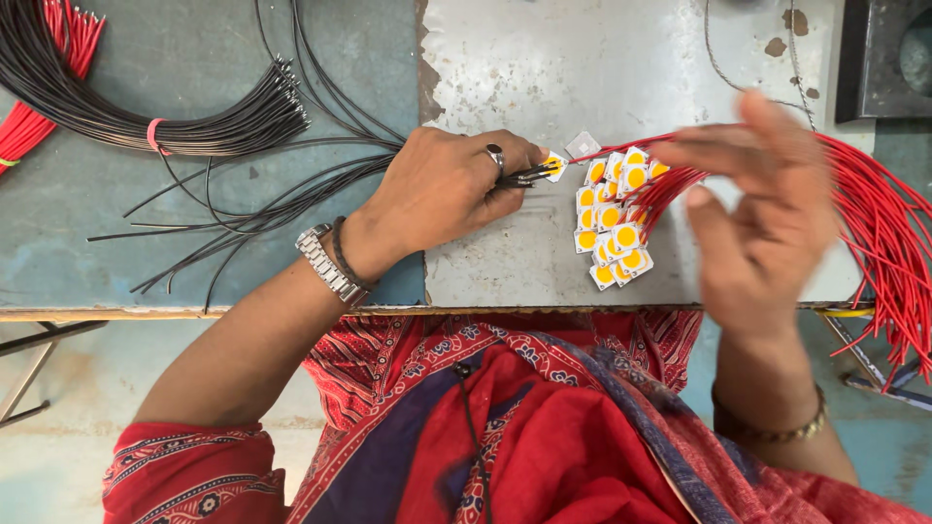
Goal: The person sorts a bundle of black wires on the workbench, cuts and trims the wire ends with pliers, dips the trimmed ends into a small cup of paste, then uses a soldering iron to solder wires onto small LED modules on the bench.
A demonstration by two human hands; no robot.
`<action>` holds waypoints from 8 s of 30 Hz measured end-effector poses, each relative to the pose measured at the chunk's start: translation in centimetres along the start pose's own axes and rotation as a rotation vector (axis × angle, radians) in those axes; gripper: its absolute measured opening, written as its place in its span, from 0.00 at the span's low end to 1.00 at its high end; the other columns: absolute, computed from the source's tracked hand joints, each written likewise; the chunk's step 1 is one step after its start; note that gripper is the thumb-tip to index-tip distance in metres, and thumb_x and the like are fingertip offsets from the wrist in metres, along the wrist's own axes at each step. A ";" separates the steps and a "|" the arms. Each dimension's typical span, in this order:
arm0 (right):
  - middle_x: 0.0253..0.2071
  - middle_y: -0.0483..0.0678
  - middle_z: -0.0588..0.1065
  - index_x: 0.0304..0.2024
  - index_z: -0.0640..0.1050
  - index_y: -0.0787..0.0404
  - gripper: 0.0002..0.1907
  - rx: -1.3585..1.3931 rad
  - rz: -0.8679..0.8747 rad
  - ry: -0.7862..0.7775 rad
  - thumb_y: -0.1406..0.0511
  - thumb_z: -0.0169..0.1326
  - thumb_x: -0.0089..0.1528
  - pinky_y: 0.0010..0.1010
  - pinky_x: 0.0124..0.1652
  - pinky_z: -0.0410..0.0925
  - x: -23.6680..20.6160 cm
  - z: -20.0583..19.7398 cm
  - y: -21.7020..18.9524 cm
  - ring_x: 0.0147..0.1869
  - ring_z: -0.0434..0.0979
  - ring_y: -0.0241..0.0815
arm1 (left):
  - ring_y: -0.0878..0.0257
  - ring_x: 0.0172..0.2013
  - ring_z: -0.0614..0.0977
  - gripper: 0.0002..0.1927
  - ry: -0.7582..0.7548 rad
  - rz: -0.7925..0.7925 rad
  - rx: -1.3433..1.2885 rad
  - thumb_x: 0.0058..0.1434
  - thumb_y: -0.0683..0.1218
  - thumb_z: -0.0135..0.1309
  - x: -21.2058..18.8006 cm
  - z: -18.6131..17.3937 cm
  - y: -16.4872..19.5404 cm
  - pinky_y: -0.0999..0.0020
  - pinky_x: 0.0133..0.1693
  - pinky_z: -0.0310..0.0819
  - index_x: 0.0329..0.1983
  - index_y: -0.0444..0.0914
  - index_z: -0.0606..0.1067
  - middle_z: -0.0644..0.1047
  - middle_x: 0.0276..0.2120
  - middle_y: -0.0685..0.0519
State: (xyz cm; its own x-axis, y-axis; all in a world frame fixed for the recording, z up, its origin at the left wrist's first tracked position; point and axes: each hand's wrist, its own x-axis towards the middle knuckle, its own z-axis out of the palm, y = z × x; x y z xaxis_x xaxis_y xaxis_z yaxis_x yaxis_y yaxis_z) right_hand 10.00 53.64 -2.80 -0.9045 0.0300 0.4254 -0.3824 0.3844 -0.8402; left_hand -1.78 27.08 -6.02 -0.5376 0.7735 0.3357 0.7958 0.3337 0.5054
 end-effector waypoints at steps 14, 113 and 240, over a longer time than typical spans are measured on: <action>0.51 0.49 0.76 0.55 0.72 0.63 0.15 0.867 0.471 0.551 0.72 0.57 0.67 0.30 0.57 0.67 -5.5 -13.7 6.2 0.53 0.75 0.39 | 0.55 0.33 0.83 0.14 0.042 0.026 -0.028 0.59 0.43 0.60 0.3 -0.4 -0.3 0.60 0.33 0.76 0.48 0.41 0.81 0.82 0.43 0.55; 0.33 0.43 0.75 0.40 0.77 0.66 0.14 -0.261 0.002 0.084 0.61 0.63 0.71 0.18 0.35 0.61 -0.2 -1.5 0.4 0.32 0.69 0.29 | 0.50 0.32 0.82 0.11 0.085 0.012 -0.034 0.56 0.44 0.60 1.2 0.7 -0.8 0.54 0.32 0.74 0.43 0.39 0.83 0.82 0.37 0.53; 0.35 0.52 0.75 0.44 0.73 0.70 0.15 -0.033 0.053 0.297 0.63 0.61 0.71 0.20 0.27 0.63 -3.2 -3.2 0.9 0.26 0.70 0.34 | 0.53 0.35 0.83 0.13 -0.027 0.142 -0.059 0.58 0.44 0.60 2.3 0.5 -0.6 0.55 0.33 0.74 0.47 0.39 0.81 0.82 0.39 0.54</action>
State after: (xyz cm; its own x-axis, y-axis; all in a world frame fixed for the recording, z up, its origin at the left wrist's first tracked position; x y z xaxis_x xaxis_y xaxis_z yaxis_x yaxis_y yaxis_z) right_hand 13.14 56.85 -3.86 -0.8267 0.3175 0.4646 -0.3251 0.4044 -0.8548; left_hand -3.37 28.96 -5.98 -0.4124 0.8250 0.3864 0.8451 0.1880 0.5005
